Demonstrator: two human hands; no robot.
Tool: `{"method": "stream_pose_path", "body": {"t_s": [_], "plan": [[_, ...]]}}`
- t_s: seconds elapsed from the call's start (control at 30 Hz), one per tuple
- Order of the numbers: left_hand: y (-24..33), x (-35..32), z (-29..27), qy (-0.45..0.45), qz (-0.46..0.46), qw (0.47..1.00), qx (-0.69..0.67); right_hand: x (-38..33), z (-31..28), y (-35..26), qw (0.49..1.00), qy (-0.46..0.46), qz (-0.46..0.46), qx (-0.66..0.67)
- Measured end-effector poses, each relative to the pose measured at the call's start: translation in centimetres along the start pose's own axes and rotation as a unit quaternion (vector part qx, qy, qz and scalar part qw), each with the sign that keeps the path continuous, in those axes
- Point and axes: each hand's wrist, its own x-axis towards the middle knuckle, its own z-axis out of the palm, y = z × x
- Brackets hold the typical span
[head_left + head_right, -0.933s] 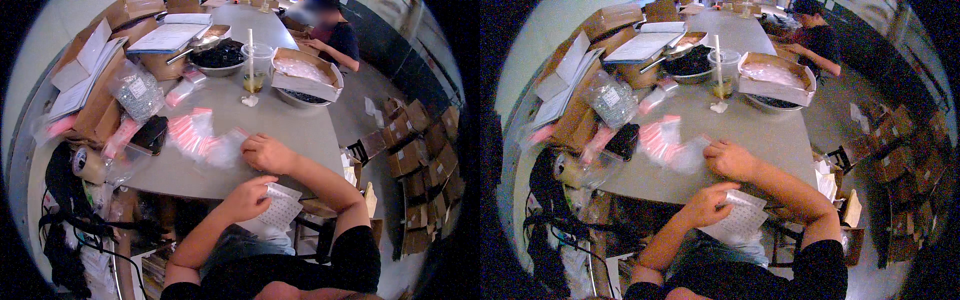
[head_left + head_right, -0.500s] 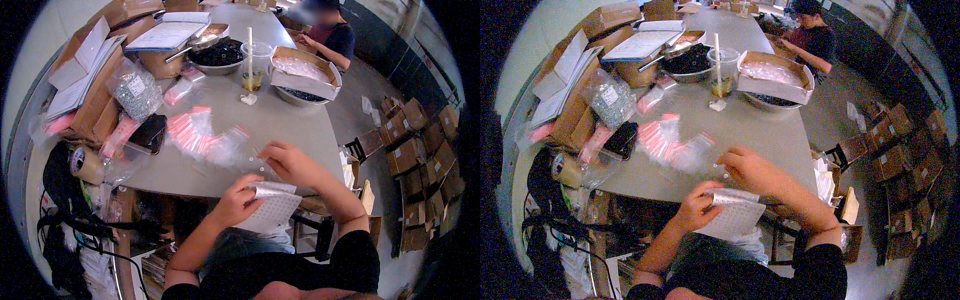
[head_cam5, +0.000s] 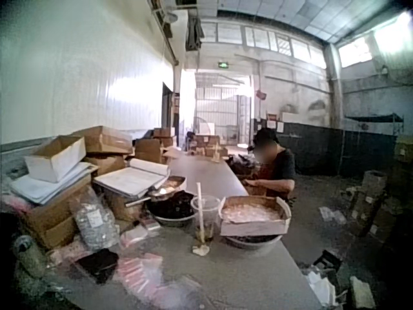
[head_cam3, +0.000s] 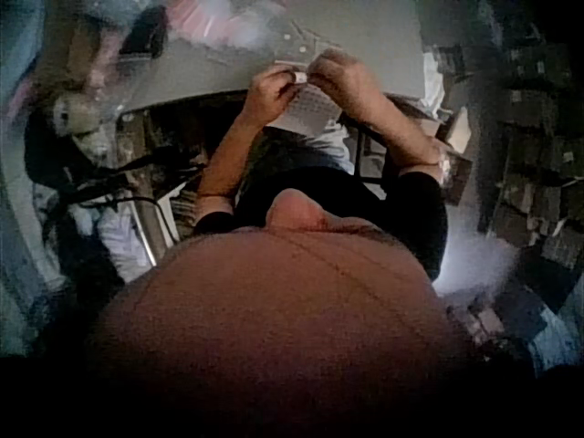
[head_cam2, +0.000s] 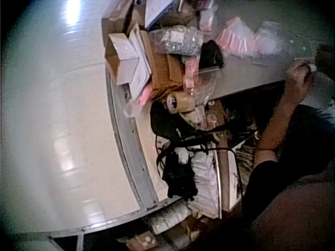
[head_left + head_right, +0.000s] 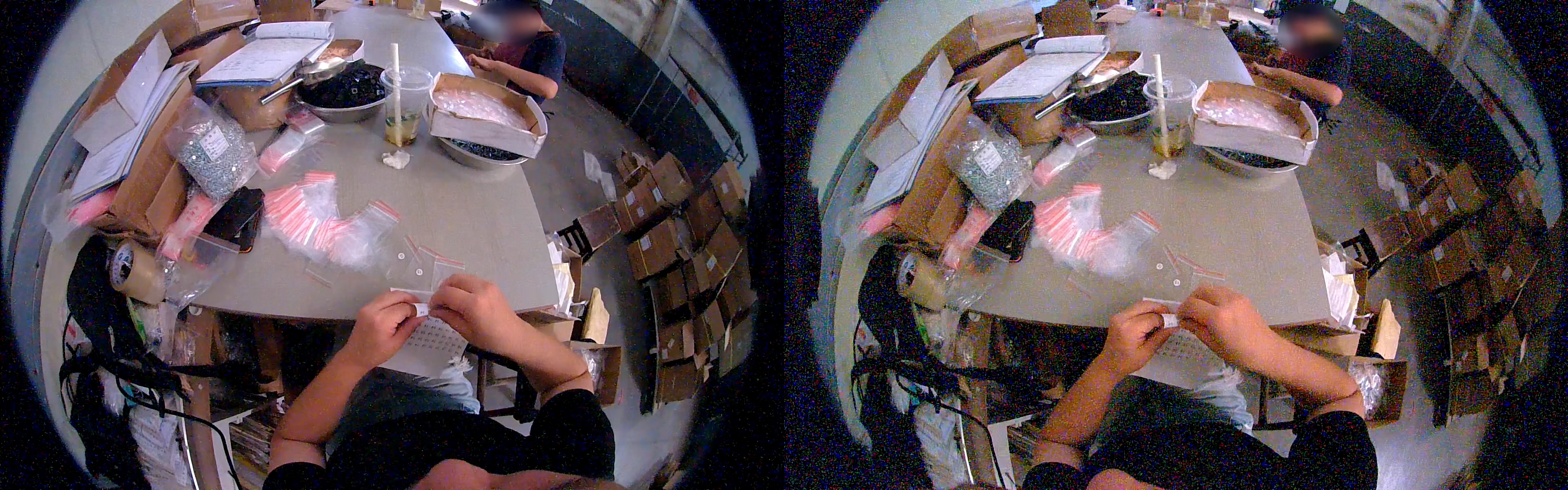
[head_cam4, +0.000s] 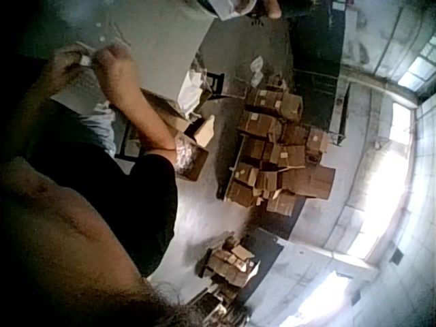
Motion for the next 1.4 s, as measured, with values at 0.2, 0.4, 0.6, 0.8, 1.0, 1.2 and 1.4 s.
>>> {"method": "stream_pose_path", "body": {"t_s": [0.2,0.4,0.6,0.8,1.0,1.2,1.4], "plan": [[0.1,0.0,0.2,-0.021,-0.021,1.0,-0.004,-1.3,0.3,0.0,1.0,-0.011,0.019,0.008],[-1.0,-0.6,0.3,-0.048,0.026,0.998,-0.006,-0.4,-2.2,2.5,0.97,-0.039,0.168,0.171],[-0.7,-0.3,-0.1,-0.059,0.06,0.996,-0.022,2.7,0.1,5.9,0.989,-0.072,0.126,0.041],[-0.8,-0.3,-0.1,-0.062,0.056,0.996,-0.03,3.8,-0.3,5.3,0.984,-0.088,0.146,-0.045],[-0.8,-0.1,-0.1,-0.066,0.053,0.996,-0.039,5.5,0.8,5.8,0.972,-0.171,0.159,-0.029],[-0.7,-0.2,-0.2,-0.068,0.041,0.996,-0.037,6.1,1.3,5.9,0.977,-0.128,0.158,-0.07],[-0.7,-0.2,0.0,-0.064,0.041,0.996,-0.047,7.3,1.7,8.2,0.983,-0.155,0.079,-0.06]]}}
